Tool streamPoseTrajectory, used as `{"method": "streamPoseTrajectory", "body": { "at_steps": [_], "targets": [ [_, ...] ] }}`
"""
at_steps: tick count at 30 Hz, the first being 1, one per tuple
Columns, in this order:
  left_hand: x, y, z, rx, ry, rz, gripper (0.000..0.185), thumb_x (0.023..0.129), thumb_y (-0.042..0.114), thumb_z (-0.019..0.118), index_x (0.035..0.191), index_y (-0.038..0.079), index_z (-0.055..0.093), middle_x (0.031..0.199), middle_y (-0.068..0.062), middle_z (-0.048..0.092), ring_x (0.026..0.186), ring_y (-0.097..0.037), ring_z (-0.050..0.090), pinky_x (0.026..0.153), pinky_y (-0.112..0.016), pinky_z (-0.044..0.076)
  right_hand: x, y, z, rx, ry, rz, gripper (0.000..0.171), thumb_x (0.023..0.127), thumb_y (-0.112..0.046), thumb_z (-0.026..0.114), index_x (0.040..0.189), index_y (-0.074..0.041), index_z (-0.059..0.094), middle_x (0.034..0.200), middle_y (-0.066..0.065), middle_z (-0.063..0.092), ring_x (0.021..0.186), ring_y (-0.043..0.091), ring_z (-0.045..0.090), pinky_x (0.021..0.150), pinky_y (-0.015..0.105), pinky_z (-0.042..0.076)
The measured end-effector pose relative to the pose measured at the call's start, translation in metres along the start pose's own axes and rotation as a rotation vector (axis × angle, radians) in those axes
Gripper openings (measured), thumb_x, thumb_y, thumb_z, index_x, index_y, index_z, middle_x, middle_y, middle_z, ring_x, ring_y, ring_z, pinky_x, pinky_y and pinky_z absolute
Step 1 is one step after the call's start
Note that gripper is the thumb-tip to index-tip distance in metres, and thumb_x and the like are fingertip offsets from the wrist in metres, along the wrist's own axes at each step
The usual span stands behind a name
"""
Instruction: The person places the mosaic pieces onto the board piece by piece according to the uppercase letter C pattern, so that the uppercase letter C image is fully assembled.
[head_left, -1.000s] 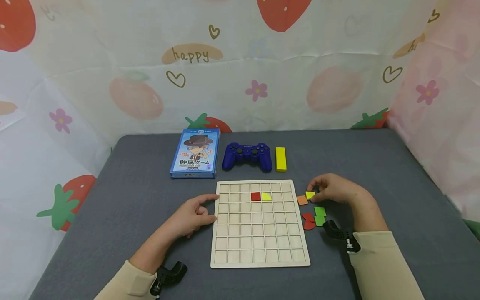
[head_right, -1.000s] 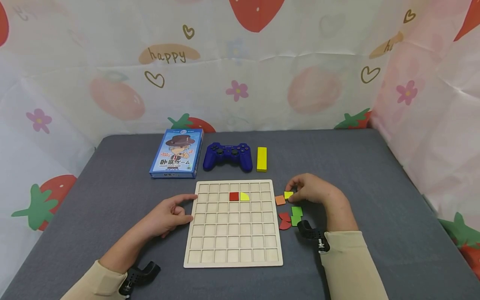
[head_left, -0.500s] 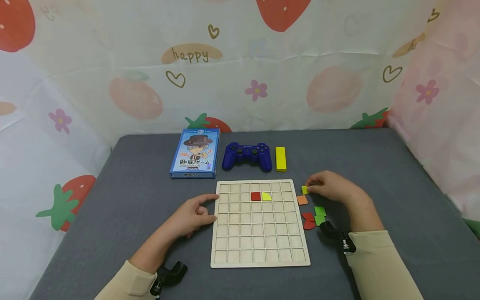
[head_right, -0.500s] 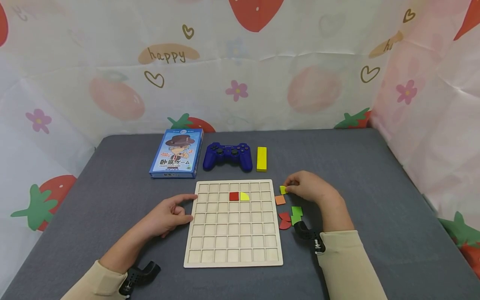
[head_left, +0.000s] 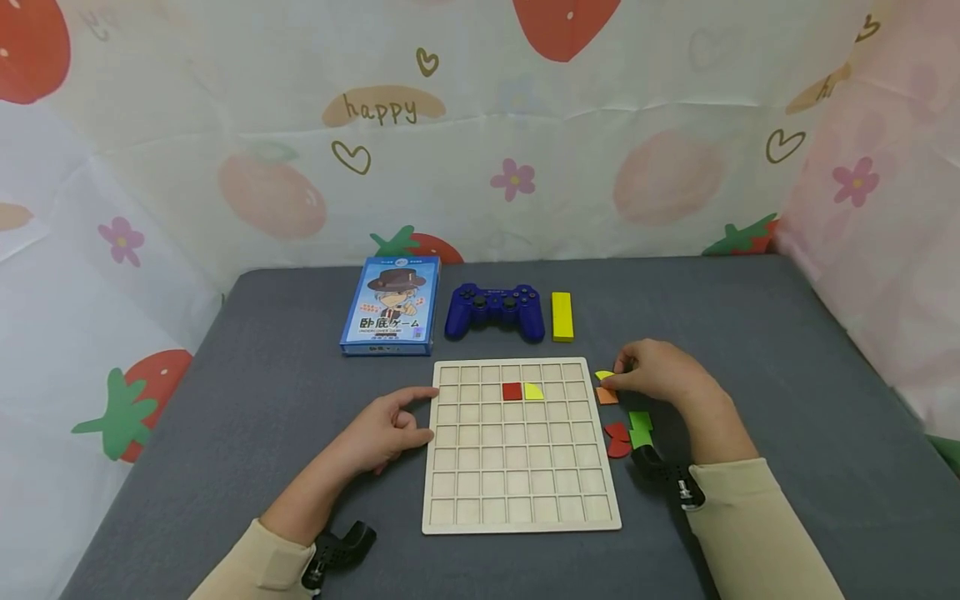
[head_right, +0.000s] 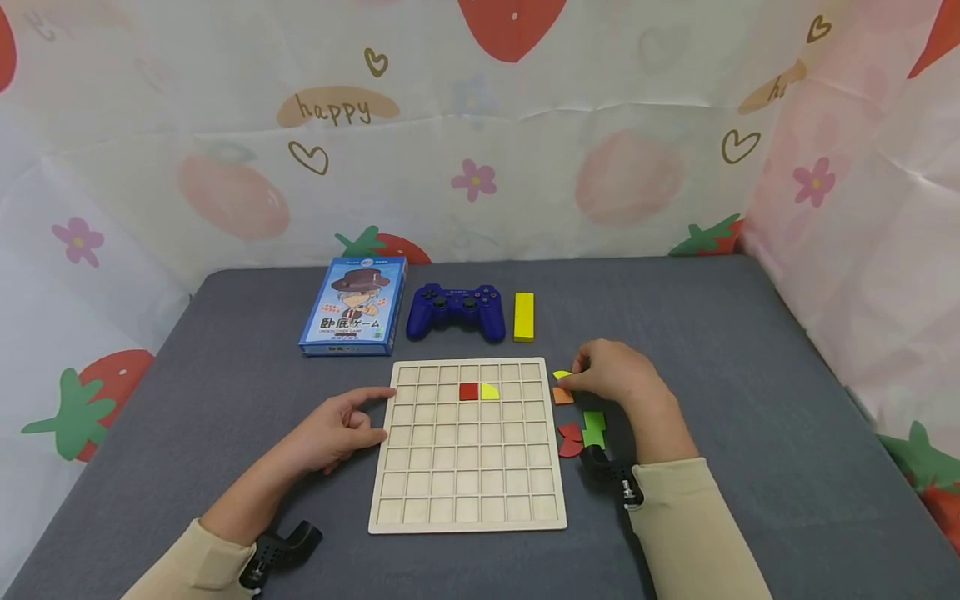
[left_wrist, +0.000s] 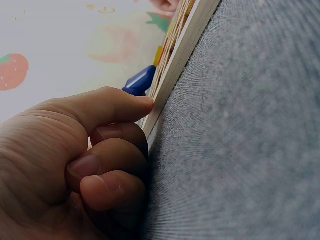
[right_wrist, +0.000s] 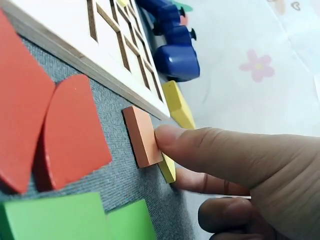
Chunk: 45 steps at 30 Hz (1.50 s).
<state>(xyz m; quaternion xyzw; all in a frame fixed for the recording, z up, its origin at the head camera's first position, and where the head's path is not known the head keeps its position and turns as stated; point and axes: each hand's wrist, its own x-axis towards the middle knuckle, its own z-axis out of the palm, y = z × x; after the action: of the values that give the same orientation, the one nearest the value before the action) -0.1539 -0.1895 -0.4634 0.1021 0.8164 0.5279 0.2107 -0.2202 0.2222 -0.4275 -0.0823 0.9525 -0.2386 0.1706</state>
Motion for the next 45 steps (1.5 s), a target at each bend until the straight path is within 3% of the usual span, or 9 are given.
{"method": "streamPoseTrajectory", "body": {
  "at_steps": [8, 15, 24, 31, 37, 45],
  "targets": [
    [0.0013, -0.0002, -0.0006, -0.005, 0.005, -0.013, 0.063, 0.095, 0.011, 0.073, 0.152, 0.010, 0.046, 0.059, 0.001, 0.048, 0.037, -0.011, 0.032, 0.037, -0.028, 0.031, 0.0036, -0.0018, 0.0003, -0.006, 0.024, -0.041, 0.021, 0.092, -0.026, 0.074, 0.102, -0.008, 0.072, 0.082, 0.005, 0.061, 0.072, 0.022, 0.052, 0.064, 0.037, 0.041],
    [0.0019, -0.0019, -0.0003, -0.008, 0.001, -0.009, 0.064, 0.095, 0.011, 0.073, 0.152, 0.009, 0.046, 0.058, 0.001, 0.049, 0.037, -0.011, 0.031, 0.037, -0.028, 0.031, 0.0048, -0.0012, 0.0002, -0.063, 0.073, -0.056, 0.029, 0.094, -0.025, 0.072, 0.114, -0.004, 0.072, 0.082, 0.006, 0.062, 0.069, 0.022, 0.053, 0.064, 0.038, 0.043],
    [0.0008, -0.0019, 0.0002, -0.014, -0.006, 0.001, 0.064, 0.095, 0.012, 0.073, 0.152, 0.007, 0.045, 0.058, 0.001, 0.048, 0.037, -0.011, 0.031, 0.036, -0.028, 0.030, 0.0045, -0.0015, 0.0011, -0.103, 0.077, 0.012, 0.034, 0.089, -0.038, 0.079, 0.100, -0.007, 0.070, 0.090, 0.006, 0.067, 0.076, 0.022, 0.057, 0.067, 0.040, 0.046],
    [0.0004, -0.0009, -0.0002, -0.011, -0.009, 0.004, 0.064, 0.095, 0.012, 0.073, 0.153, 0.006, 0.045, 0.058, 0.001, 0.048, 0.037, -0.010, 0.031, 0.036, -0.028, 0.030, 0.0067, 0.0022, 0.0038, -0.052, 0.086, -0.015, 0.042, 0.090, -0.033, 0.079, 0.119, -0.005, 0.068, 0.081, 0.006, 0.060, 0.072, 0.022, 0.053, 0.065, 0.038, 0.043],
    [0.0001, -0.0006, -0.0008, -0.012, -0.012, 0.013, 0.065, 0.095, 0.012, 0.073, 0.153, 0.005, 0.045, 0.058, 0.000, 0.048, 0.037, -0.011, 0.031, 0.036, -0.029, 0.030, 0.0069, 0.0041, 0.0050, -0.054, 0.116, -0.049, 0.037, 0.091, -0.031, 0.077, 0.118, -0.006, 0.070, 0.082, 0.006, 0.058, 0.071, 0.022, 0.051, 0.062, 0.036, 0.040],
    [0.0001, -0.0009, -0.0010, -0.002, -0.010, 0.016, 0.064, 0.095, 0.013, 0.073, 0.152, 0.006, 0.045, 0.058, 0.001, 0.048, 0.036, -0.011, 0.031, 0.036, -0.029, 0.031, -0.0008, -0.0045, -0.0012, -0.051, 0.219, -0.099, 0.037, 0.095, -0.029, 0.073, 0.123, -0.005, 0.068, 0.082, 0.006, 0.058, 0.063, 0.021, 0.050, 0.059, 0.038, 0.041]
  ]
}}
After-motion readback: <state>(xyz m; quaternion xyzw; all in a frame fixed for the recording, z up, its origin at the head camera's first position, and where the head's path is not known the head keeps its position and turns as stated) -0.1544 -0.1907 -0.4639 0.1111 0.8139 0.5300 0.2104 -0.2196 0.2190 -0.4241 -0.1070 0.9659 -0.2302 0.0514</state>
